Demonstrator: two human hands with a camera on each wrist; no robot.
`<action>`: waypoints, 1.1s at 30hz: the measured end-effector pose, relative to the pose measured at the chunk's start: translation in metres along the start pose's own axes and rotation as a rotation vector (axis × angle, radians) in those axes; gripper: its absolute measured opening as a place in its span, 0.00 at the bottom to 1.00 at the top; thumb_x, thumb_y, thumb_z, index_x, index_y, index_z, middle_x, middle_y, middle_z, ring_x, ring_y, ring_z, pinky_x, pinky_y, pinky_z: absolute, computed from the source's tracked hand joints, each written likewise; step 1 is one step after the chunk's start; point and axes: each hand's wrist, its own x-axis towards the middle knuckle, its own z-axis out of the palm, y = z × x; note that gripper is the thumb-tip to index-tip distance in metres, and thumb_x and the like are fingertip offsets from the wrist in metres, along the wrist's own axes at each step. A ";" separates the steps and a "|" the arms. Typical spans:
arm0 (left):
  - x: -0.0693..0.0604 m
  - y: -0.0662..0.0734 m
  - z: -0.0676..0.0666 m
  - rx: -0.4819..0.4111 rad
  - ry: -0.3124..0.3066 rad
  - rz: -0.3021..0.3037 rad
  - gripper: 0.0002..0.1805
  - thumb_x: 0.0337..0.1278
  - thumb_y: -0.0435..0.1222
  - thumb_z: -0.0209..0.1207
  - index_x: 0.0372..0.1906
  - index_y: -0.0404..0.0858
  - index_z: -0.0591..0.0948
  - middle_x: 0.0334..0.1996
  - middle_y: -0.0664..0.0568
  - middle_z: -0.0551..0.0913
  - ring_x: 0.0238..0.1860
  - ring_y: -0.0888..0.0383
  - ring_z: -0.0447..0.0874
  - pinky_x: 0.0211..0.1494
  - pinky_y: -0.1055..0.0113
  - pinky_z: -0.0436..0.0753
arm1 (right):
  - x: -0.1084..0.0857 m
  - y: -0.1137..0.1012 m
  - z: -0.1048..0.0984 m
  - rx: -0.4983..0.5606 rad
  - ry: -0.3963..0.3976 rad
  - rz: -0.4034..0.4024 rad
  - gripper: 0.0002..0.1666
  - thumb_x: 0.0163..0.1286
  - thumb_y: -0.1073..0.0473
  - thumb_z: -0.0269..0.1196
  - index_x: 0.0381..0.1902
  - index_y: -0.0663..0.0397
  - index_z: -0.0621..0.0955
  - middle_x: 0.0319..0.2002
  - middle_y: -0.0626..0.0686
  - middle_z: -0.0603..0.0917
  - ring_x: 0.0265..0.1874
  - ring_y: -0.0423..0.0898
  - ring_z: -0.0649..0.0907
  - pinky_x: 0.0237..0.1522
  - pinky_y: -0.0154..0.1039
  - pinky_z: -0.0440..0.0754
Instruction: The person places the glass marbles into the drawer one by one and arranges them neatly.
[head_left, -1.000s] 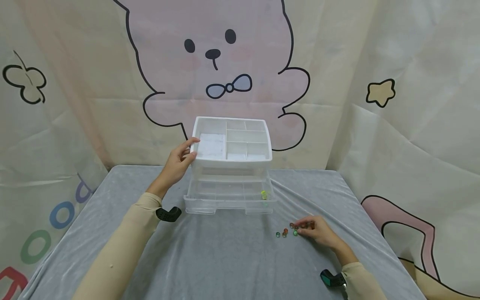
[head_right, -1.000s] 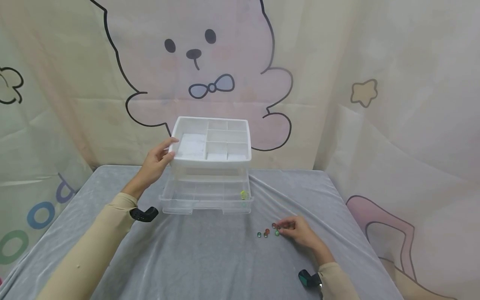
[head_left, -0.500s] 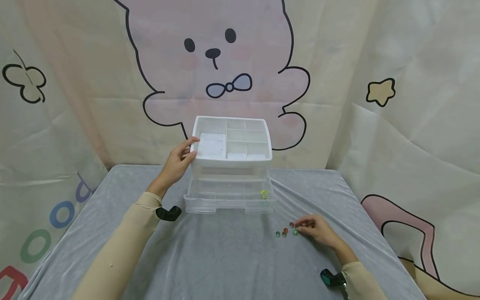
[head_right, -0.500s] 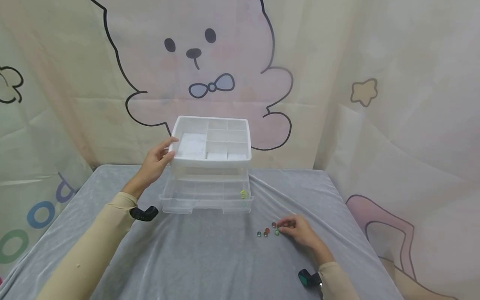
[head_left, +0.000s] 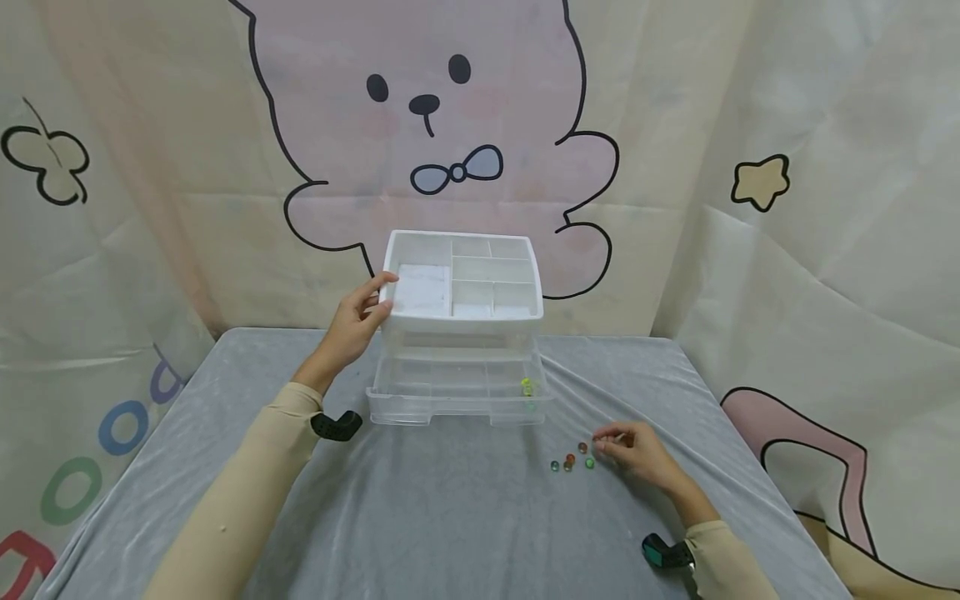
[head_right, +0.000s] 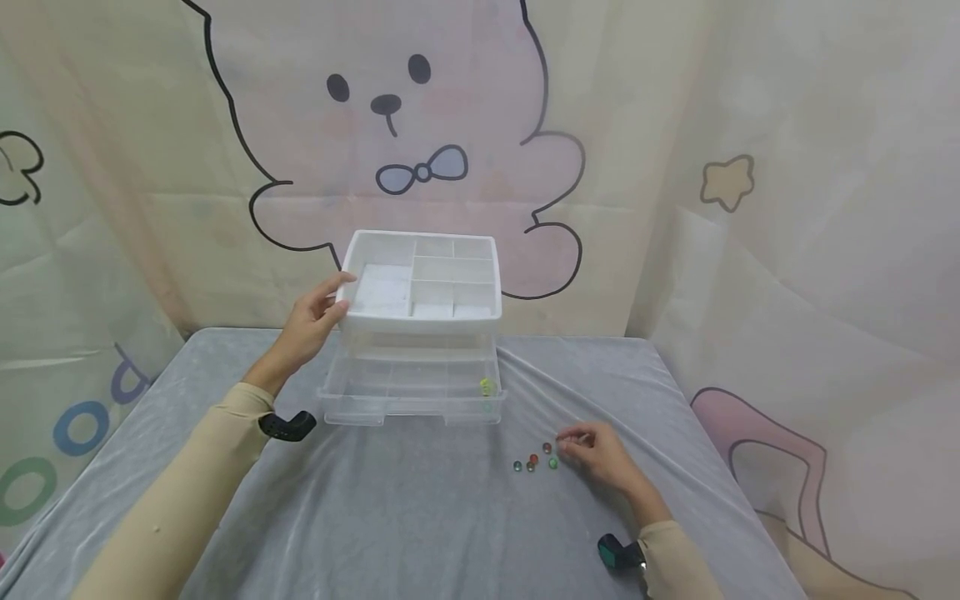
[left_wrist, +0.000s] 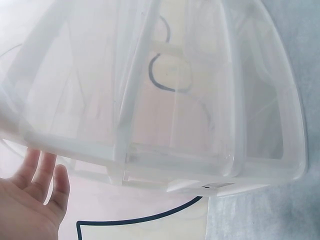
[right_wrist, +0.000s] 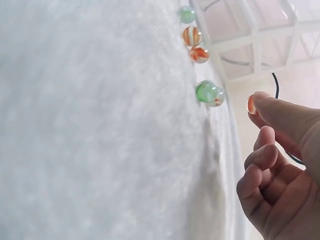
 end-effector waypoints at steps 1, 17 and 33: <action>0.000 0.000 0.000 0.004 0.001 -0.002 0.25 0.78 0.35 0.47 0.74 0.36 0.65 0.74 0.37 0.65 0.61 0.38 0.77 0.47 0.76 0.77 | 0.000 -0.001 0.000 0.005 0.005 -0.014 0.08 0.66 0.73 0.65 0.41 0.76 0.85 0.26 0.66 0.84 0.17 0.30 0.70 0.18 0.31 0.71; -0.001 0.001 -0.001 0.014 -0.002 -0.005 0.25 0.79 0.35 0.47 0.74 0.36 0.65 0.74 0.36 0.65 0.60 0.38 0.77 0.48 0.76 0.77 | 0.010 -0.007 -0.002 0.055 0.005 -0.062 0.10 0.68 0.66 0.67 0.44 0.69 0.87 0.26 0.60 0.85 0.16 0.31 0.69 0.19 0.33 0.70; -0.002 0.000 -0.002 0.018 -0.003 0.005 0.25 0.79 0.36 0.47 0.75 0.36 0.65 0.69 0.31 0.71 0.56 0.41 0.79 0.47 0.74 0.78 | 0.018 -0.031 -0.006 0.070 0.025 -0.106 0.09 0.68 0.66 0.67 0.43 0.66 0.87 0.35 0.62 0.88 0.18 0.33 0.72 0.21 0.33 0.73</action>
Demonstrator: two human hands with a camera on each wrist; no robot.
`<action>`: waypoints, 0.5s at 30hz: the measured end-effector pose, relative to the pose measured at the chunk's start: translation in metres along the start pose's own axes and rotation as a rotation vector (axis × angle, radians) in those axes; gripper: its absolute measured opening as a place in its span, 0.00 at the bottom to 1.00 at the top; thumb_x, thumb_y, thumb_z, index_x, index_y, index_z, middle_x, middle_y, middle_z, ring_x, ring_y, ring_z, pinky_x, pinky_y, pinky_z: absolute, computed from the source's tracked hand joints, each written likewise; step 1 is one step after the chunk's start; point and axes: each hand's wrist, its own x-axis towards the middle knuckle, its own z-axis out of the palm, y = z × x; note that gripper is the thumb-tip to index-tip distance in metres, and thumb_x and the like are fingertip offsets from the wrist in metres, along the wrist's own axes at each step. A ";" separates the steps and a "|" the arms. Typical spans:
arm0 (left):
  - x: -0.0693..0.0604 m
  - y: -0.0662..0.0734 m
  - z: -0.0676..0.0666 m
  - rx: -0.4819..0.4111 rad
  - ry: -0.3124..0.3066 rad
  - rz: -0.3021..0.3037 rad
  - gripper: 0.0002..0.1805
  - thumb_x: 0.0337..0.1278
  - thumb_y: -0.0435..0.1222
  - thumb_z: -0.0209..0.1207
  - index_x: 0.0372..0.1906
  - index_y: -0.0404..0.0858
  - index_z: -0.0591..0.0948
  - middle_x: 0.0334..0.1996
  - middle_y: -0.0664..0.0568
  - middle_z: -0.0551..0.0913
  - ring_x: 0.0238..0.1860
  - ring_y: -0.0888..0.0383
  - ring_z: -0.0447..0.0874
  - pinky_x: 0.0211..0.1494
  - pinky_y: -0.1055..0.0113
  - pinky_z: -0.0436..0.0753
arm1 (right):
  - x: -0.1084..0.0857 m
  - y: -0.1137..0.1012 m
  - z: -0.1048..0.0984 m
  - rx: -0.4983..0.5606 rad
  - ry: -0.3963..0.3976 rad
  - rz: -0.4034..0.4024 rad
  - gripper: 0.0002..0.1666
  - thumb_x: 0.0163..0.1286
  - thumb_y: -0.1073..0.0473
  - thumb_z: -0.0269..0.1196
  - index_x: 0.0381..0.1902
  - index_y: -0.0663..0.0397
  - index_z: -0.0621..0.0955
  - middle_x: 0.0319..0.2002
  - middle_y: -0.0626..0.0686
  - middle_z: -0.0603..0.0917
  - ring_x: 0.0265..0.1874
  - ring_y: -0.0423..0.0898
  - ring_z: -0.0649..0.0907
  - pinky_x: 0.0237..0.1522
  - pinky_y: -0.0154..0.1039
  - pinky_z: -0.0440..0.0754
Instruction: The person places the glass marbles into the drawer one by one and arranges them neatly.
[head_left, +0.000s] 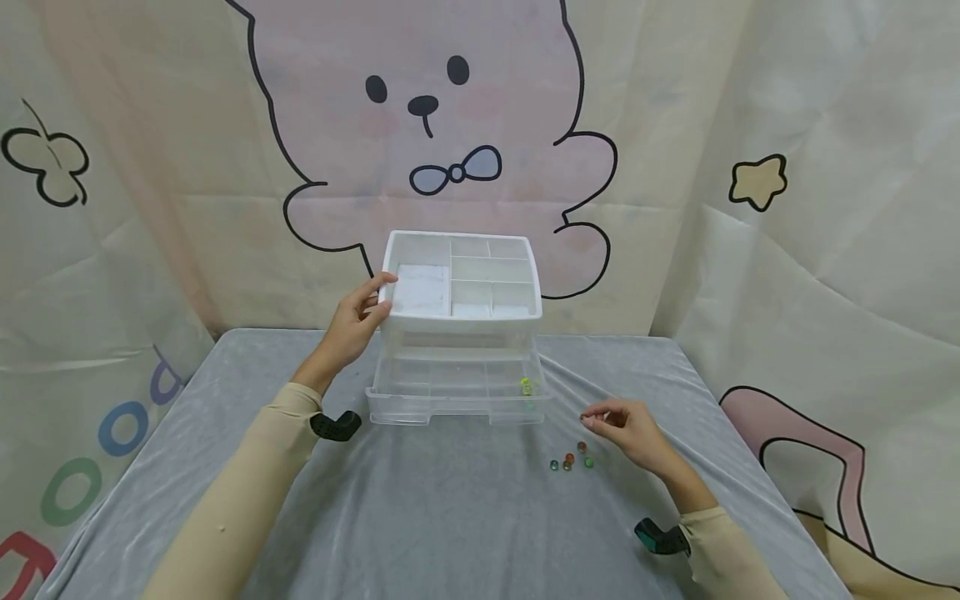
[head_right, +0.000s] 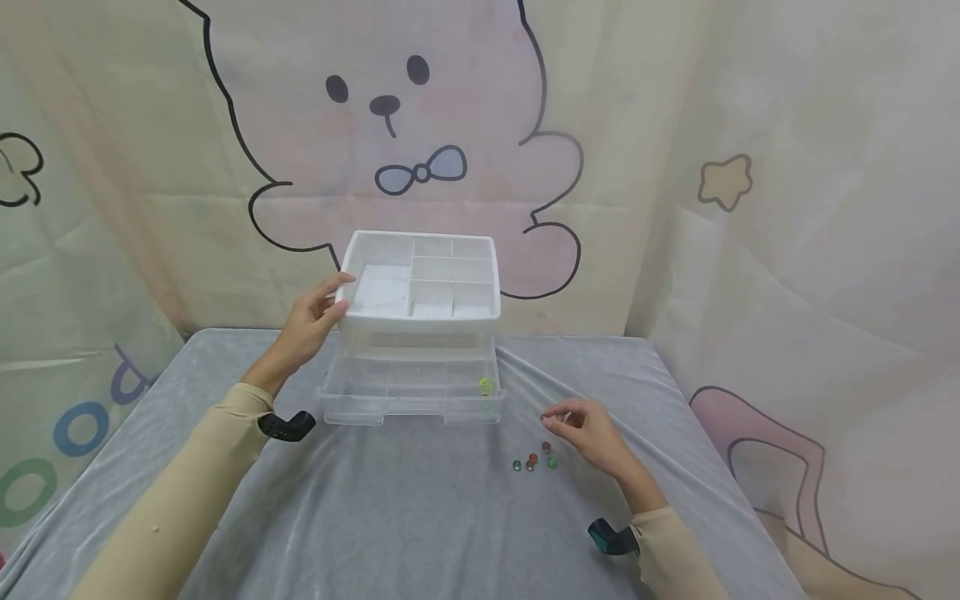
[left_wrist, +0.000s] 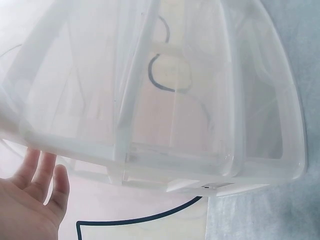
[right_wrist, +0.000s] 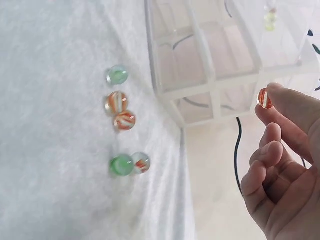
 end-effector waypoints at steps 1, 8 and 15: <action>0.000 0.000 0.000 -0.004 -0.001 0.000 0.25 0.79 0.36 0.46 0.75 0.36 0.65 0.68 0.31 0.72 0.56 0.41 0.79 0.47 0.74 0.78 | 0.001 -0.001 0.000 0.000 -0.002 -0.007 0.09 0.68 0.66 0.67 0.43 0.66 0.87 0.35 0.62 0.87 0.18 0.33 0.72 0.21 0.33 0.73; -0.001 -0.001 0.000 -0.006 0.004 0.012 0.25 0.79 0.35 0.47 0.74 0.35 0.65 0.71 0.32 0.70 0.57 0.40 0.79 0.47 0.74 0.78 | 0.006 -0.010 0.000 0.010 -0.003 -0.050 0.08 0.69 0.67 0.65 0.43 0.65 0.87 0.35 0.64 0.87 0.17 0.31 0.69 0.19 0.33 0.71; 0.000 -0.001 0.001 -0.014 0.005 0.019 0.25 0.79 0.35 0.47 0.74 0.35 0.65 0.74 0.35 0.66 0.59 0.38 0.77 0.48 0.75 0.77 | 0.011 -0.026 0.003 0.026 0.018 -0.085 0.07 0.68 0.68 0.66 0.42 0.67 0.87 0.32 0.55 0.87 0.17 0.31 0.68 0.19 0.33 0.69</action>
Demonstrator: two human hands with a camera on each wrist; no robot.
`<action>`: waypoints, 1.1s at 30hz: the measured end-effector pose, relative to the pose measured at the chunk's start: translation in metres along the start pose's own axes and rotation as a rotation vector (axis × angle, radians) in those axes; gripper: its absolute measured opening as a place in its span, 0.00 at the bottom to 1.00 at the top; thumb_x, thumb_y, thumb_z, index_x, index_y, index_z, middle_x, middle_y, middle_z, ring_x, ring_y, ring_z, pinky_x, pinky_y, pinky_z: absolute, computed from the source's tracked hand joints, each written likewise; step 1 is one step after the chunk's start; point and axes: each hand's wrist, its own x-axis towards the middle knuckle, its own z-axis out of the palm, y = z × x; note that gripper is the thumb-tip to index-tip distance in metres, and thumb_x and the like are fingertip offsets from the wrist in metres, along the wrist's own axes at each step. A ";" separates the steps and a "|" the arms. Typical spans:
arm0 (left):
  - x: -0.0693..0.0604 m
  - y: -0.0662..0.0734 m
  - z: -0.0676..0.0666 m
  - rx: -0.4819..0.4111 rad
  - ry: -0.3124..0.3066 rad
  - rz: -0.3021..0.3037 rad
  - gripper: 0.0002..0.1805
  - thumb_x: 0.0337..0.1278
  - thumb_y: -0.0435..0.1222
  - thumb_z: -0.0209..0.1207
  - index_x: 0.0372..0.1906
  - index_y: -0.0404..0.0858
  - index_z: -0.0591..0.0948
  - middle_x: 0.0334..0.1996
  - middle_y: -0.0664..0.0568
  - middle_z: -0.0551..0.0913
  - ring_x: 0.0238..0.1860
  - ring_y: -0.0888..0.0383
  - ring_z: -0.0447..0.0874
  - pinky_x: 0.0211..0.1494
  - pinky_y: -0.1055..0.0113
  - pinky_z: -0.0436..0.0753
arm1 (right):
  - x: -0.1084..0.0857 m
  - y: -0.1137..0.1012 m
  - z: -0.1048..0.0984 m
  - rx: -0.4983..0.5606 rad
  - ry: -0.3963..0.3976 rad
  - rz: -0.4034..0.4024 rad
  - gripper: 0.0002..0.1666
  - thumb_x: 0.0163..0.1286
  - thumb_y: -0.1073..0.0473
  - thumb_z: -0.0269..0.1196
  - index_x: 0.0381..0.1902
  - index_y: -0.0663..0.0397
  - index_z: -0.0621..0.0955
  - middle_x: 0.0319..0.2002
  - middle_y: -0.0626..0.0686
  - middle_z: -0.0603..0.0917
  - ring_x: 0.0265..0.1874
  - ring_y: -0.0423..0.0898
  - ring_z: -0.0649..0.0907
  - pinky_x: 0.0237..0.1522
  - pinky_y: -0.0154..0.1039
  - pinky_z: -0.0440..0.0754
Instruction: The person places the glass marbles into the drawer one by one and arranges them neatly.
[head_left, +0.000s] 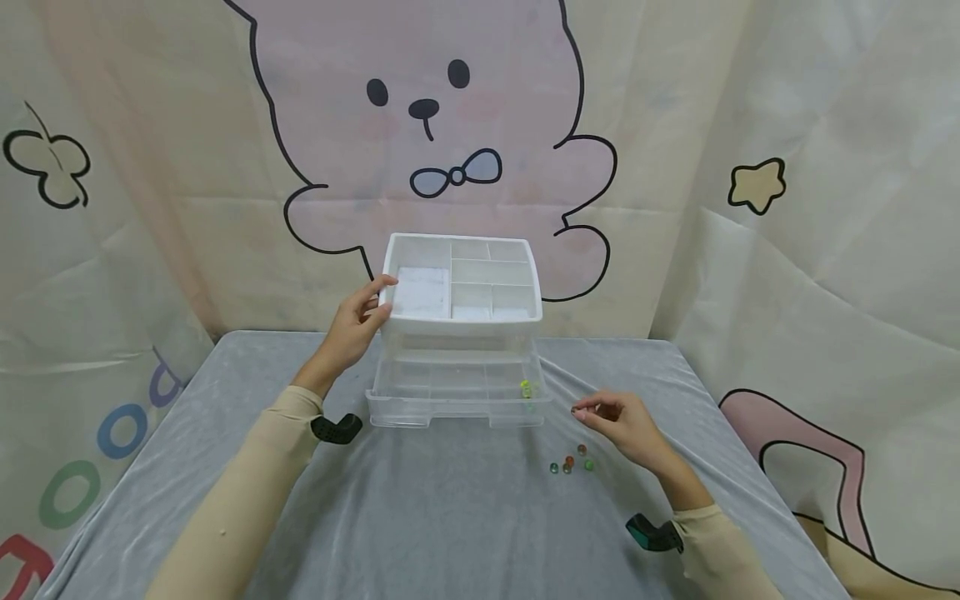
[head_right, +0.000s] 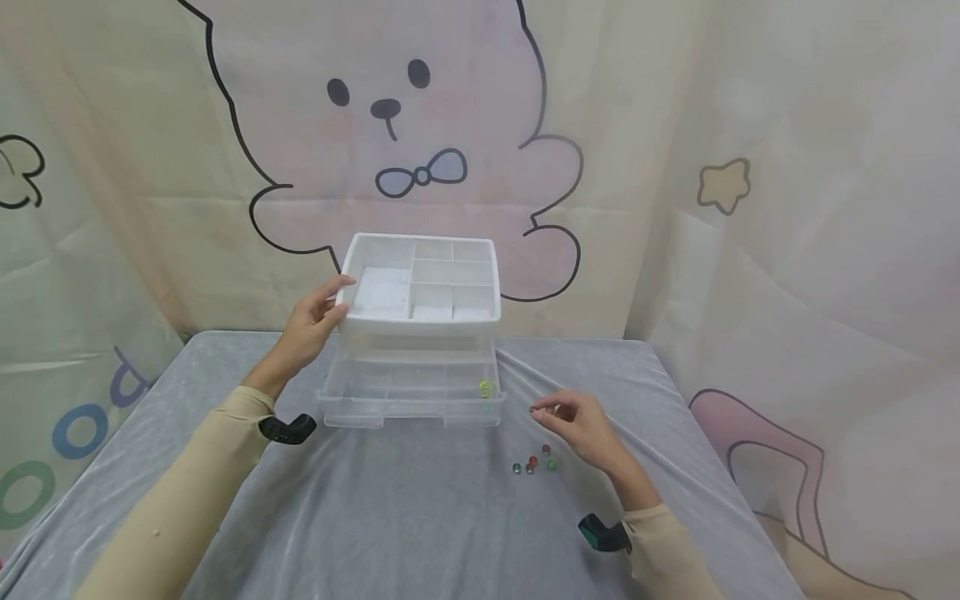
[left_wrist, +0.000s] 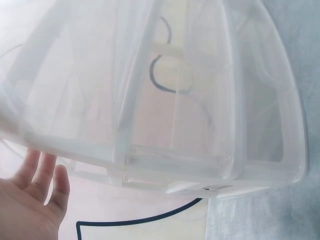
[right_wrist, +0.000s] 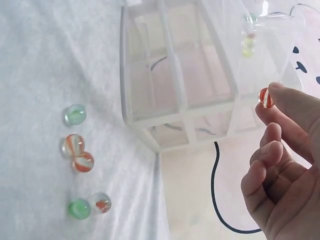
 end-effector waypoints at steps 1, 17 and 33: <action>0.000 0.000 0.000 -0.003 0.000 -0.003 0.25 0.79 0.35 0.47 0.74 0.35 0.65 0.74 0.35 0.66 0.59 0.38 0.77 0.47 0.76 0.77 | 0.001 -0.002 0.000 0.003 0.000 -0.002 0.07 0.68 0.68 0.66 0.42 0.67 0.87 0.32 0.52 0.87 0.17 0.32 0.68 0.19 0.33 0.69; -0.001 0.001 0.001 -0.004 0.007 -0.014 0.25 0.78 0.34 0.47 0.74 0.35 0.65 0.76 0.38 0.63 0.62 0.37 0.76 0.49 0.77 0.76 | 0.017 -0.019 0.001 0.022 -0.004 -0.036 0.07 0.69 0.68 0.65 0.43 0.63 0.87 0.27 0.44 0.83 0.17 0.33 0.68 0.20 0.33 0.69; 0.000 0.003 0.001 0.012 0.003 -0.022 0.24 0.78 0.35 0.48 0.74 0.36 0.66 0.76 0.40 0.63 0.64 0.37 0.75 0.50 0.75 0.75 | 0.032 -0.036 0.002 0.045 -0.003 -0.148 0.07 0.68 0.72 0.64 0.42 0.67 0.86 0.31 0.43 0.85 0.17 0.36 0.69 0.20 0.34 0.69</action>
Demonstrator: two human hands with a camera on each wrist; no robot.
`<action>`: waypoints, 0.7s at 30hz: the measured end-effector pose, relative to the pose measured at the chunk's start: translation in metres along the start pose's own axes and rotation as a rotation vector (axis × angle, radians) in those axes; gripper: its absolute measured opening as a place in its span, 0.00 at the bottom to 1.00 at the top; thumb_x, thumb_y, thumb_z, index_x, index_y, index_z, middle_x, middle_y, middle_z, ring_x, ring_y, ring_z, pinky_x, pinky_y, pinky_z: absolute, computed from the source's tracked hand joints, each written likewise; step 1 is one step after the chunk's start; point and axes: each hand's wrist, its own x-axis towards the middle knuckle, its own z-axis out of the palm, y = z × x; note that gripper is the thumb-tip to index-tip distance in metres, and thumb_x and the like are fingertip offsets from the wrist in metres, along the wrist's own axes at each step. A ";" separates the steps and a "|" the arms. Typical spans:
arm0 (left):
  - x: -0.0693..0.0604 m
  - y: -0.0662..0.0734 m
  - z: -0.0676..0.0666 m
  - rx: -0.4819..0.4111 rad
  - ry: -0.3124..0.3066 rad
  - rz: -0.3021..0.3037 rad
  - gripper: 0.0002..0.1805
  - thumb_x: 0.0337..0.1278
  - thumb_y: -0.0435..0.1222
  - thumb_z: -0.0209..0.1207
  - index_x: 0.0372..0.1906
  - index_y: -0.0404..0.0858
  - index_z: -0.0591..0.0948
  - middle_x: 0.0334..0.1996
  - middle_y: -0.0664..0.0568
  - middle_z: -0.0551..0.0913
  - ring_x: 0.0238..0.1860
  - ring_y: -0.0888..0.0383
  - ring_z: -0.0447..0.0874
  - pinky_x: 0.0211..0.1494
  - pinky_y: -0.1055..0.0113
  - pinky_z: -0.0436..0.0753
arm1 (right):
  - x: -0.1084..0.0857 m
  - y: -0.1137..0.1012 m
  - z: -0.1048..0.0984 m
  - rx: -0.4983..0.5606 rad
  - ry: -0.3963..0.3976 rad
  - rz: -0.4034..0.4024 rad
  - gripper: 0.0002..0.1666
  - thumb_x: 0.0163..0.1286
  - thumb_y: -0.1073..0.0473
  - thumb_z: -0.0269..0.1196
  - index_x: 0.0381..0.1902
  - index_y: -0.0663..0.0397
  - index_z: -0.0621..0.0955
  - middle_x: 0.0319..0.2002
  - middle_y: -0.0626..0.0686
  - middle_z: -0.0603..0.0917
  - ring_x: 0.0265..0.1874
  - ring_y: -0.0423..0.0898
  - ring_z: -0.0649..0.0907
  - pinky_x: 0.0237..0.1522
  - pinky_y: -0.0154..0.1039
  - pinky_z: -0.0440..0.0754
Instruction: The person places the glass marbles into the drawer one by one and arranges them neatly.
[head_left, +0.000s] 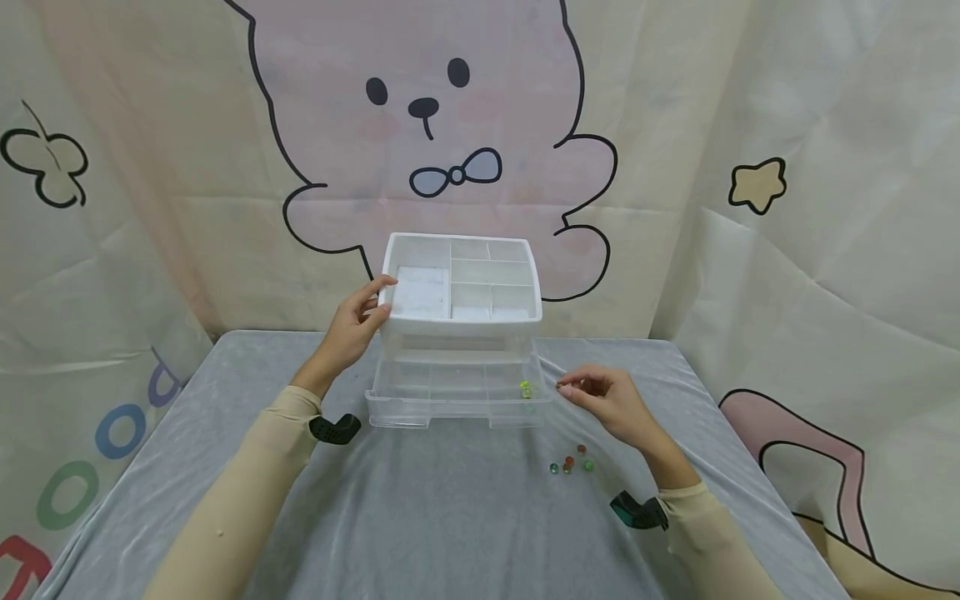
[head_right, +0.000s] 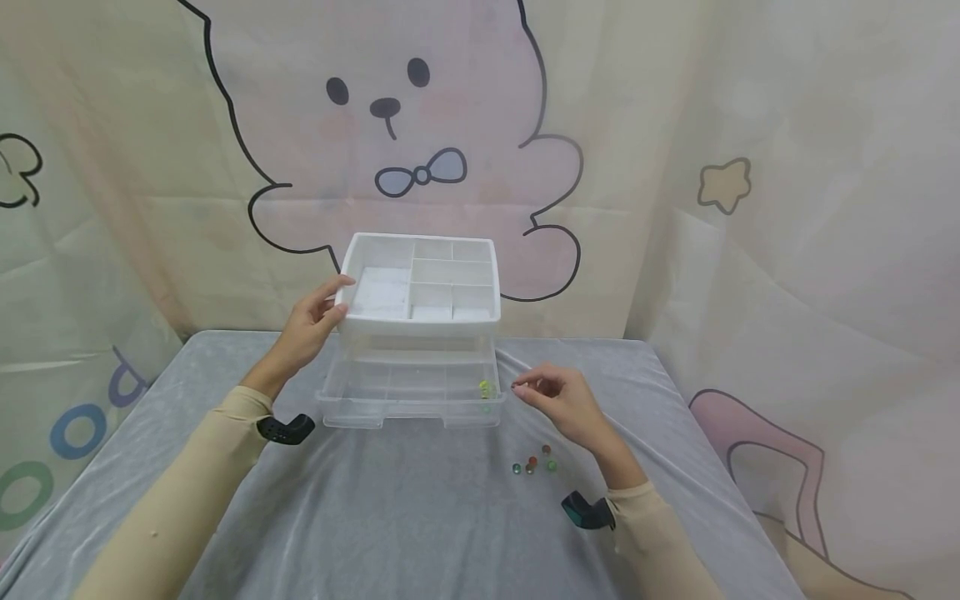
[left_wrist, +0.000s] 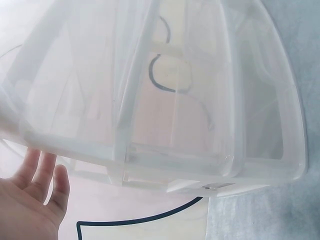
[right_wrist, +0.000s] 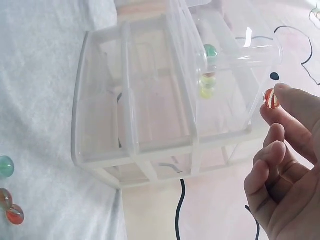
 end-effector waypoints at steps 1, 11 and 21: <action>0.000 0.000 0.000 0.001 0.000 -0.001 0.24 0.78 0.35 0.48 0.74 0.37 0.66 0.76 0.40 0.63 0.65 0.37 0.75 0.50 0.75 0.75 | 0.001 -0.001 0.000 0.002 0.001 -0.002 0.07 0.68 0.72 0.64 0.42 0.67 0.86 0.31 0.44 0.85 0.17 0.36 0.69 0.20 0.34 0.70; 0.000 -0.001 -0.001 -0.003 -0.003 0.000 0.25 0.78 0.35 0.47 0.74 0.36 0.65 0.76 0.40 0.62 0.64 0.36 0.76 0.49 0.76 0.76 | 0.009 -0.013 0.002 -0.010 0.004 0.002 0.08 0.68 0.71 0.64 0.43 0.62 0.87 0.31 0.51 0.85 0.20 0.36 0.73 0.23 0.33 0.72; 0.000 -0.001 0.000 -0.021 -0.004 0.002 0.24 0.79 0.35 0.47 0.74 0.36 0.66 0.74 0.37 0.65 0.59 0.38 0.78 0.47 0.73 0.77 | 0.018 -0.019 0.009 0.003 0.005 -0.035 0.08 0.68 0.71 0.65 0.43 0.63 0.87 0.32 0.41 0.86 0.18 0.36 0.71 0.21 0.33 0.71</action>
